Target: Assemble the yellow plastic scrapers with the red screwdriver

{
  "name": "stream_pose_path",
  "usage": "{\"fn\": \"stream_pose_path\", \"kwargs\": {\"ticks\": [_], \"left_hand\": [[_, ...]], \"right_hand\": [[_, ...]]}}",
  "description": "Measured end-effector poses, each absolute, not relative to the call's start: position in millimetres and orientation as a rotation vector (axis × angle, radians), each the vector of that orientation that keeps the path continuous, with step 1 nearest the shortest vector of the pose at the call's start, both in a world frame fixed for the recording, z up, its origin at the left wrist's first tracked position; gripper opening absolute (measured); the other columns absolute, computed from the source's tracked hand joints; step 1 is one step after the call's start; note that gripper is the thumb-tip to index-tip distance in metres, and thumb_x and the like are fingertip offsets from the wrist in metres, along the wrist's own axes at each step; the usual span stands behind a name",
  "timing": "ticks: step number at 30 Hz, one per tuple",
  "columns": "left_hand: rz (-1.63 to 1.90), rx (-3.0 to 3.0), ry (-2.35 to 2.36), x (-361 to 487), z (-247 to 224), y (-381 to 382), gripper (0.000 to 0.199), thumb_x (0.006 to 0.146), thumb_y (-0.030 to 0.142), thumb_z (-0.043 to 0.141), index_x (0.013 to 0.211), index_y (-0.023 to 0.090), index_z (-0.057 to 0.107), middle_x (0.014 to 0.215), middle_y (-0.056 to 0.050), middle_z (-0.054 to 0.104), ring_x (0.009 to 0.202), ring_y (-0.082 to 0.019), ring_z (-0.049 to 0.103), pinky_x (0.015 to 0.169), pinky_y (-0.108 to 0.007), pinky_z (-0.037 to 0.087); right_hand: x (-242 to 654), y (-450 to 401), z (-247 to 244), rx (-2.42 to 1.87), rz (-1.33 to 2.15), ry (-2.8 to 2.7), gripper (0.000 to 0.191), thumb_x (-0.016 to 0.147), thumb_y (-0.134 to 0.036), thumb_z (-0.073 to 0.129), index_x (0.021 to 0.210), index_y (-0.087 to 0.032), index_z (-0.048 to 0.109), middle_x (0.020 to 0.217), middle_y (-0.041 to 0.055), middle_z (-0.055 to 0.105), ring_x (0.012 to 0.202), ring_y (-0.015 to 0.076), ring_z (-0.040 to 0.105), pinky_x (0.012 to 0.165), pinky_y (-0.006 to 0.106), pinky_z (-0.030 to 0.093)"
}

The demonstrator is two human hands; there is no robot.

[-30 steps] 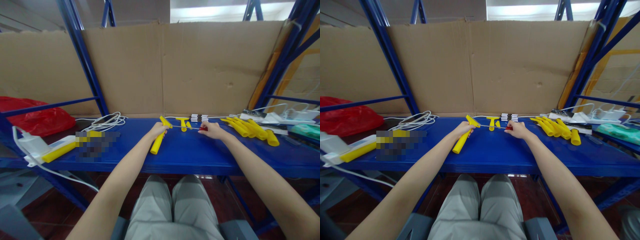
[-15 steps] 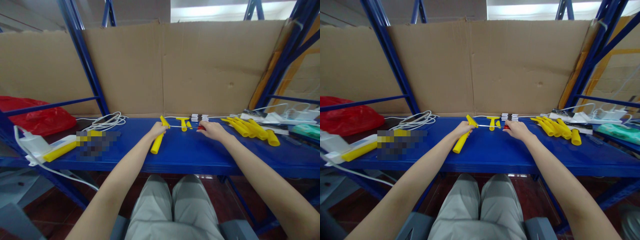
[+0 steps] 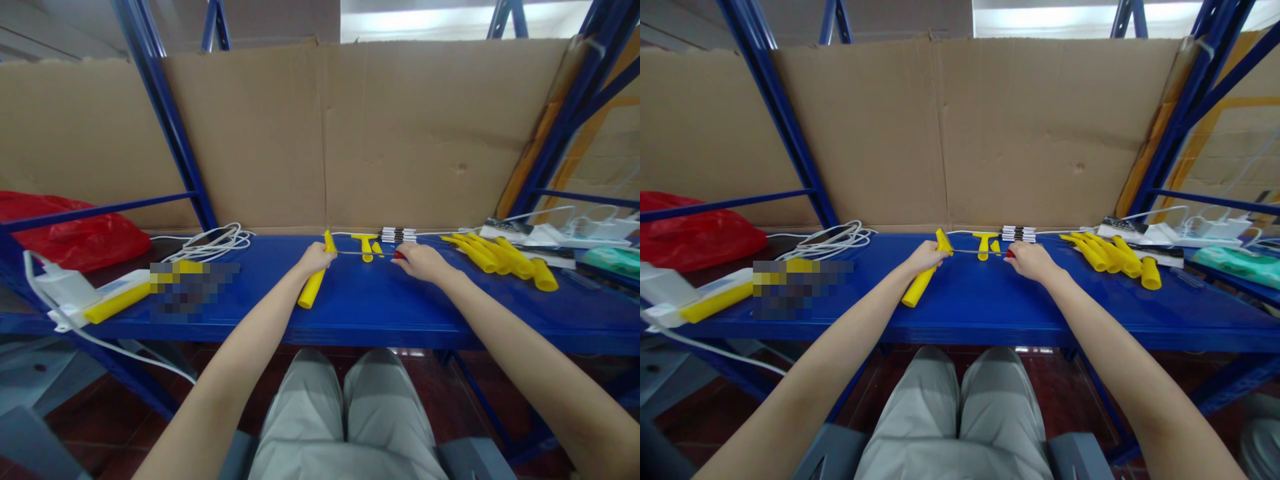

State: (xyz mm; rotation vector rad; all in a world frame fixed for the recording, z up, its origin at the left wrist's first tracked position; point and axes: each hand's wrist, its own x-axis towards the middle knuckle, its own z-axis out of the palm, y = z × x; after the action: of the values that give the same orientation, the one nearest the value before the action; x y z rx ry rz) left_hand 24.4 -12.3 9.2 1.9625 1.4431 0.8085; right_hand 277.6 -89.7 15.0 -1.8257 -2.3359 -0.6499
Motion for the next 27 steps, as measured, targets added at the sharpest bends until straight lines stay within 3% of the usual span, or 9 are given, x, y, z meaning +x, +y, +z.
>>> {"fn": "stream_pose_path", "kwargs": {"ticks": [8, 14, 21, 27], "left_hand": [[0.808, 2.005, 1.469, 22.9, 8.3, -10.5, 0.023, 0.071, 0.015, 0.056, 0.049, 0.015, 0.051, 0.043, 0.001, 0.05, 0.041, -0.01, 0.049, 0.049, -0.021, 0.038], [0.78, 2.024, 1.498, 21.7, 7.9, -8.3, 0.023, 0.07, 0.016, 0.055, 0.048, 0.015, 0.051, 0.043, 0.0, 0.051, 0.041, -0.011, 0.05, 0.049, -0.021, 0.039], [0.766, 2.024, 1.516, 20.9, 6.9, -7.4, 0.022, 0.069, 0.016, 0.055, 0.048, 0.015, 0.051, 0.044, -0.001, 0.052, 0.042, -0.011, 0.05, 0.048, -0.021, 0.038], [0.768, 2.007, 1.522, 21.5, 7.0, -7.0, 0.022, 0.069, 0.017, 0.056, 0.048, 0.015, 0.052, 0.043, 0.0, 0.051, 0.041, -0.011, 0.049, 0.047, -0.02, 0.038]], "right_hand": [[275.5, -93.5, 15.7, -1.911, -0.684, -2.318, 0.027, 0.088, -0.038, 0.041, 0.098, -0.02, 0.059, 0.093, 0.01, 0.069, 0.082, 0.024, 0.063, 0.061, 0.029, 0.038], [271.1, -91.3, 12.4, -1.898, -0.622, -2.304, 0.037, 0.089, -0.043, 0.037, 0.102, -0.015, 0.058, 0.097, 0.0133, 0.068, 0.086, 0.0259, 0.062, 0.066, 0.031, 0.04], [272.9, -89.9, 12.6, -1.781, -0.62, -2.365, 0.031, 0.091, -0.035, 0.036, 0.095, -0.015, 0.059, 0.102, 0.0139, 0.065, 0.093, 0.0233, 0.06, 0.074, 0.03, 0.041], [275.0, -90.1, 10.2, -1.898, -0.64, -2.295, 0.028, 0.088, -0.039, 0.041, 0.105, -0.02, 0.053, 0.098, 0.0106, 0.067, 0.084, 0.0247, 0.062, 0.065, 0.03, 0.04]]}}
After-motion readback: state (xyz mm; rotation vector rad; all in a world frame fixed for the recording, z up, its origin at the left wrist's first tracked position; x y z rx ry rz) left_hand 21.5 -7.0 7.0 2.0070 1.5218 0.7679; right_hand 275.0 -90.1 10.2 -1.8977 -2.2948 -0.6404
